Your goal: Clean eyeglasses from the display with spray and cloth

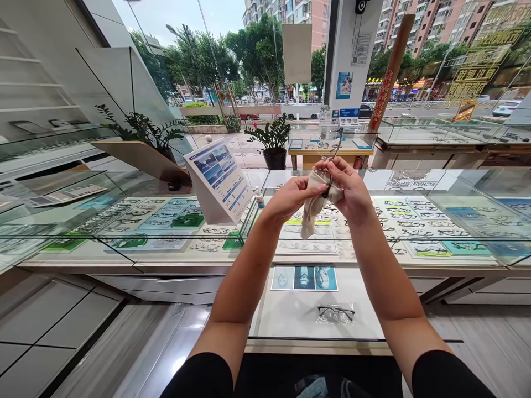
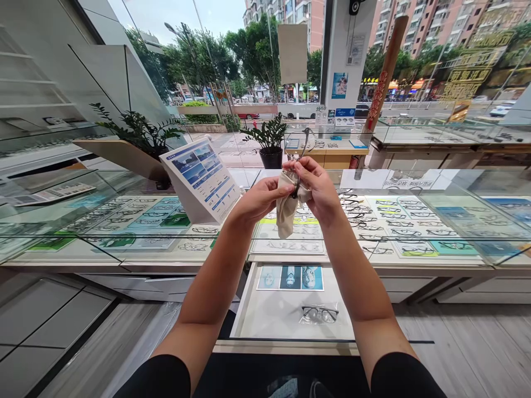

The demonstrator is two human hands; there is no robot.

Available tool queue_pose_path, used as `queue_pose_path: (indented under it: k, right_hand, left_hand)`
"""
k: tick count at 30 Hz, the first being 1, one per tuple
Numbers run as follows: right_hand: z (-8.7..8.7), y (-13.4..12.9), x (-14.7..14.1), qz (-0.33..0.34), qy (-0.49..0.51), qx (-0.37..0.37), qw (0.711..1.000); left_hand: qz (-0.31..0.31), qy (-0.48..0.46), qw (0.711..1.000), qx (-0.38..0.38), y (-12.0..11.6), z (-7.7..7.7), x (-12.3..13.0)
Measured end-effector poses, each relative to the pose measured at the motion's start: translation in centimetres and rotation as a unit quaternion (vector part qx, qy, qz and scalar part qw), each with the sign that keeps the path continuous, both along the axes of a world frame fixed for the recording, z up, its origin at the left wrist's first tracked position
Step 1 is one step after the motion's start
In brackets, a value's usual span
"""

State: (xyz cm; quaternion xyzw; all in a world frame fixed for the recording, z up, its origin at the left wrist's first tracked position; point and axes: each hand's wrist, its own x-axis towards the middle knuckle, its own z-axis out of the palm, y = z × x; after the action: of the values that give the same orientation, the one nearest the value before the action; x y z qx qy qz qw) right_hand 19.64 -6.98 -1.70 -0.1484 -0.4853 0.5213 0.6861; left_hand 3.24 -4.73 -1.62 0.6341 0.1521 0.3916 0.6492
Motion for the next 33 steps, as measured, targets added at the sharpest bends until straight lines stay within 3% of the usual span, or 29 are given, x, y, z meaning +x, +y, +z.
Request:
queue_pose_path:
  k: [22,33]
  right_hand:
    - [0.1,-0.2,0.2,0.003,0.003,-0.012,1.0]
    - [-0.1,-0.1,-0.8,-0.024,0.033,0.01,0.999]
  left_hand:
    - [0.017,-0.024,0.997,0.066,-0.4,-0.2,0.3]
    - [0.085,-0.08,0.987,0.11,-1.0,-0.4,1.5]
